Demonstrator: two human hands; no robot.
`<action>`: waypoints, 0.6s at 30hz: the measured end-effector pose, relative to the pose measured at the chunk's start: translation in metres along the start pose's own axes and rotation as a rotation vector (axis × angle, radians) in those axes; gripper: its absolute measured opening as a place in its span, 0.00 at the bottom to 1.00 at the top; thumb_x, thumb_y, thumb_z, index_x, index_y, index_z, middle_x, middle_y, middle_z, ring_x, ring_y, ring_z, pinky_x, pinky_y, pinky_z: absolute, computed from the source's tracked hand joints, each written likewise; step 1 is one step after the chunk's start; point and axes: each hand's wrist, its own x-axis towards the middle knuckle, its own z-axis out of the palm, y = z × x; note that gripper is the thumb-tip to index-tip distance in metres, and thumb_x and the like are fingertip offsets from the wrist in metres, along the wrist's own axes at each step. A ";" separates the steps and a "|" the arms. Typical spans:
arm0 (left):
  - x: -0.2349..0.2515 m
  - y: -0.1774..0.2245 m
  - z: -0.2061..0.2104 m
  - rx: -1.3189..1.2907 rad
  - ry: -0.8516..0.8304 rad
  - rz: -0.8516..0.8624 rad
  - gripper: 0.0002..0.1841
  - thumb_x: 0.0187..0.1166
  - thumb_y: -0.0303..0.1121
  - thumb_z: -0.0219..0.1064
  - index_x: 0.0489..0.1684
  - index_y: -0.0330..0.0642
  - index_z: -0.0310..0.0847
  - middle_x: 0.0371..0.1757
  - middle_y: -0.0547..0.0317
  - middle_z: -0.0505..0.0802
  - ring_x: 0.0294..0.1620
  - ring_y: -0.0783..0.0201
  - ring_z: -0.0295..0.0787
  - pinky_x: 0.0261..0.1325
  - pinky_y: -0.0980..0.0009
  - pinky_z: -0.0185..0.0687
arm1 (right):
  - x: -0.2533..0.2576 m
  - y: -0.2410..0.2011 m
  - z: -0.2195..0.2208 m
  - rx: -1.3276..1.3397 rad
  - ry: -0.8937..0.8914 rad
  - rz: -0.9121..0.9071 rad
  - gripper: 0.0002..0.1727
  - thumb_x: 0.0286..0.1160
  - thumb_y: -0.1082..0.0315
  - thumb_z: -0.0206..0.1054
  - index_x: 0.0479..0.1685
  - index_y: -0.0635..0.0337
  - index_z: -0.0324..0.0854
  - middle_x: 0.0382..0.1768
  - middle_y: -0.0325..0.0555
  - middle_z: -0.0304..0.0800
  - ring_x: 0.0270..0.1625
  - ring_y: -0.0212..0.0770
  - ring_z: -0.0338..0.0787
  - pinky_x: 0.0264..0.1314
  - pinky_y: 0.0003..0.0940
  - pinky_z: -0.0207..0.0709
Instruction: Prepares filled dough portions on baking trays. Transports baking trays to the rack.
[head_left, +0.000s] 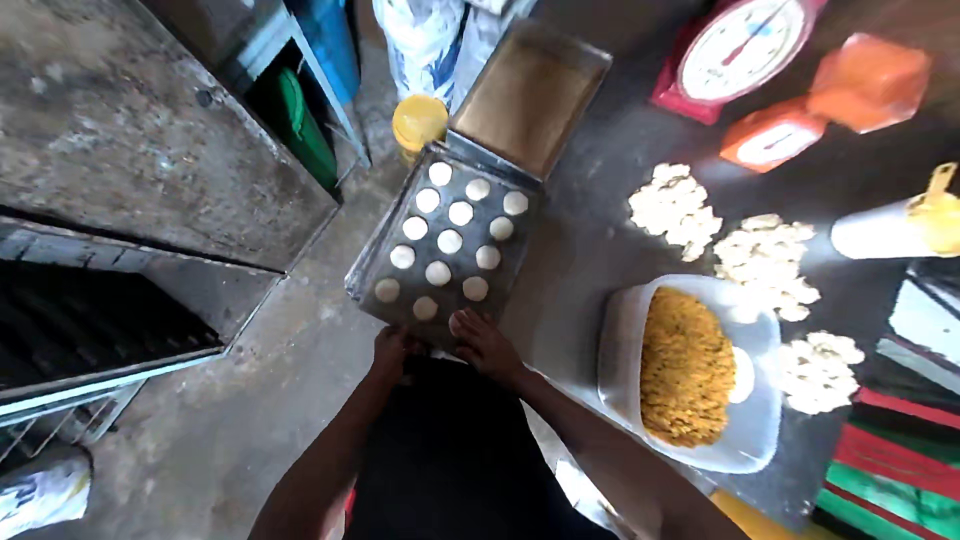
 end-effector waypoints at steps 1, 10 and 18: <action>-0.006 0.005 -0.001 -0.013 -0.015 -0.003 0.25 0.87 0.39 0.65 0.75 0.32 0.69 0.56 0.39 0.90 0.48 0.52 0.93 0.50 0.57 0.92 | 0.001 -0.004 -0.011 0.092 0.091 0.110 0.26 0.90 0.50 0.56 0.78 0.51 0.81 0.83 0.44 0.76 0.88 0.43 0.70 0.92 0.49 0.61; -0.056 0.010 0.001 -0.446 -0.205 0.051 0.12 0.83 0.26 0.56 0.60 0.34 0.74 0.42 0.50 0.90 0.41 0.58 0.89 0.46 0.59 0.88 | 0.020 -0.029 -0.081 1.342 0.357 0.845 0.23 0.93 0.51 0.51 0.71 0.58 0.76 0.54 0.46 0.91 0.52 0.40 0.91 0.54 0.44 0.89; -0.117 0.007 -0.011 -0.398 -0.276 0.223 0.07 0.70 0.21 0.62 0.27 0.46 0.78 0.29 0.64 0.87 0.30 0.68 0.83 0.37 0.68 0.84 | 0.001 -0.040 -0.114 1.420 0.119 0.666 0.13 0.85 0.66 0.61 0.64 0.49 0.73 0.45 0.32 0.91 0.47 0.29 0.92 0.52 0.35 0.90</action>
